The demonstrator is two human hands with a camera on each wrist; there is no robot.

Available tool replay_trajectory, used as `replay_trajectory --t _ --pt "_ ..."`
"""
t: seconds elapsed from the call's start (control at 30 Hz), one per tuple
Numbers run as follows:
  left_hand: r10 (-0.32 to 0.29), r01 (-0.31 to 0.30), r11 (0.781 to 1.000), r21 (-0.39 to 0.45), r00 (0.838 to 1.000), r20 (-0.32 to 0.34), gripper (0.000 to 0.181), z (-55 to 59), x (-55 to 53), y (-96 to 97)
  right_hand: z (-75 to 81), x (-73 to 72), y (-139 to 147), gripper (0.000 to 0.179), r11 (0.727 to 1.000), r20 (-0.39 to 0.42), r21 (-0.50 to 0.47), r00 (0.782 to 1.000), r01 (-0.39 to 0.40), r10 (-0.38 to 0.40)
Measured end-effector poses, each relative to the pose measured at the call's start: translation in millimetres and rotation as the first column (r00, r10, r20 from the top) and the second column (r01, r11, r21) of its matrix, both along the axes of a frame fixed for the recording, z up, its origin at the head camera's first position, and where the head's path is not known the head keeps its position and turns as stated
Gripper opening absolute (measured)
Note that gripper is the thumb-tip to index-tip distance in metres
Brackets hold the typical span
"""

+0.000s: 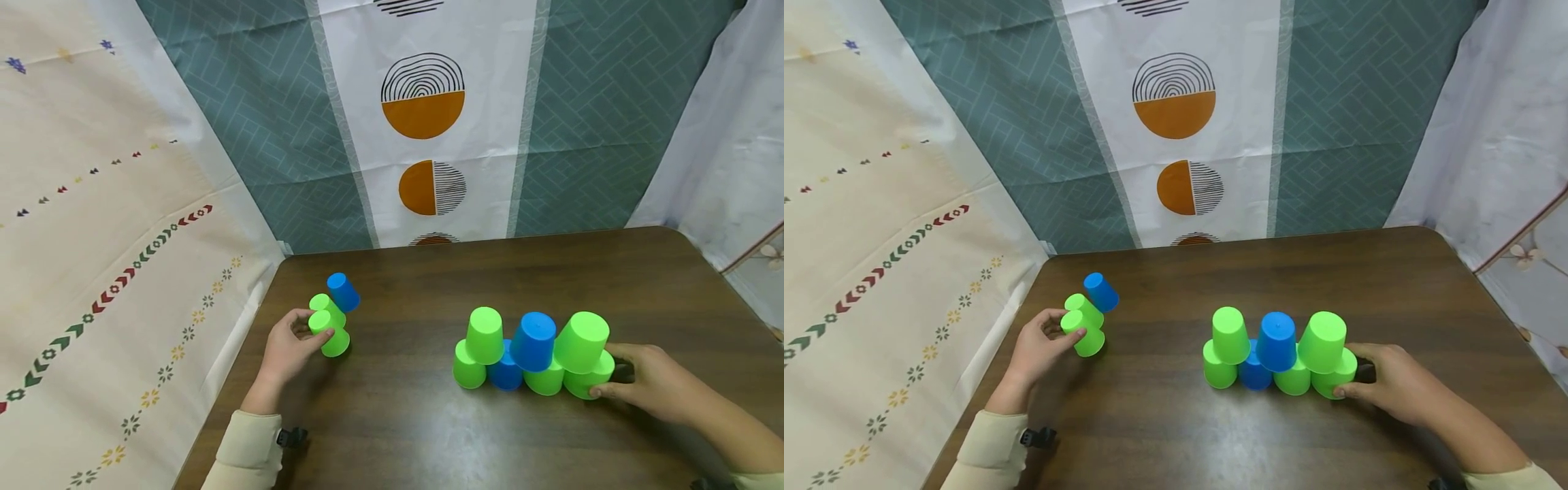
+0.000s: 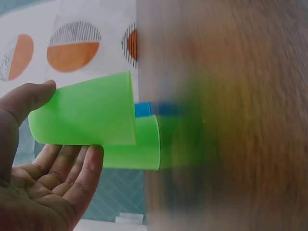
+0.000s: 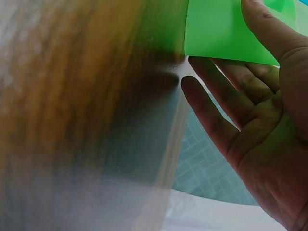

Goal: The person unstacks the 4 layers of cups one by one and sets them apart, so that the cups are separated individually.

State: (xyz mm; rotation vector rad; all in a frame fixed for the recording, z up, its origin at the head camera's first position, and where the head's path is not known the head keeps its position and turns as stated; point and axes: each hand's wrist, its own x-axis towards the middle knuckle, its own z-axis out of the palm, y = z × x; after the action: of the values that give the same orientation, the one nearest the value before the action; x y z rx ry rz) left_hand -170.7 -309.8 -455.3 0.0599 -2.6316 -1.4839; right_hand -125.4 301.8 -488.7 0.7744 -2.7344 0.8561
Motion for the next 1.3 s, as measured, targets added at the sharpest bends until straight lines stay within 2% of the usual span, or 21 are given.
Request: replay_trajectory --t 0.27,0.43,0.63,0.93,1.3 --pt "0.021 -0.016 0.996 -0.084 0.998 0.06 0.054 -5.2 -0.2 -12.3 0.1 0.7 0.9 0.055 1.0 0.022 -0.009 1.0 -0.003 0.003" --pt "0.027 -0.02 0.996 -0.092 0.997 0.07 0.055 -9.7 -1.8 -20.0 0.4 1.0 0.8 0.053 1.0 0.034 -0.012 0.999 -0.003 0.004" --pt "0.038 -0.03 0.995 -0.1 0.997 0.074 0.054 -9.0 -1.7 -26.1 0.8 0.6 0.7 0.054 1.0 0.032 -0.004 1.0 -0.001 0.002" --pt "0.034 -0.028 0.995 -0.094 0.997 0.065 0.053 -10.4 -2.1 -27.1 0.7 0.6 0.4 0.054 1.0 0.019 -0.001 1.0 0.003 -0.003" --pt "0.025 -0.02 0.997 -0.075 0.998 0.055 0.06 -9.8 1.0 -25.8 2.0 0.3 -0.3 0.057 1.0 0.07 0.006 0.997 0.017 -0.017"
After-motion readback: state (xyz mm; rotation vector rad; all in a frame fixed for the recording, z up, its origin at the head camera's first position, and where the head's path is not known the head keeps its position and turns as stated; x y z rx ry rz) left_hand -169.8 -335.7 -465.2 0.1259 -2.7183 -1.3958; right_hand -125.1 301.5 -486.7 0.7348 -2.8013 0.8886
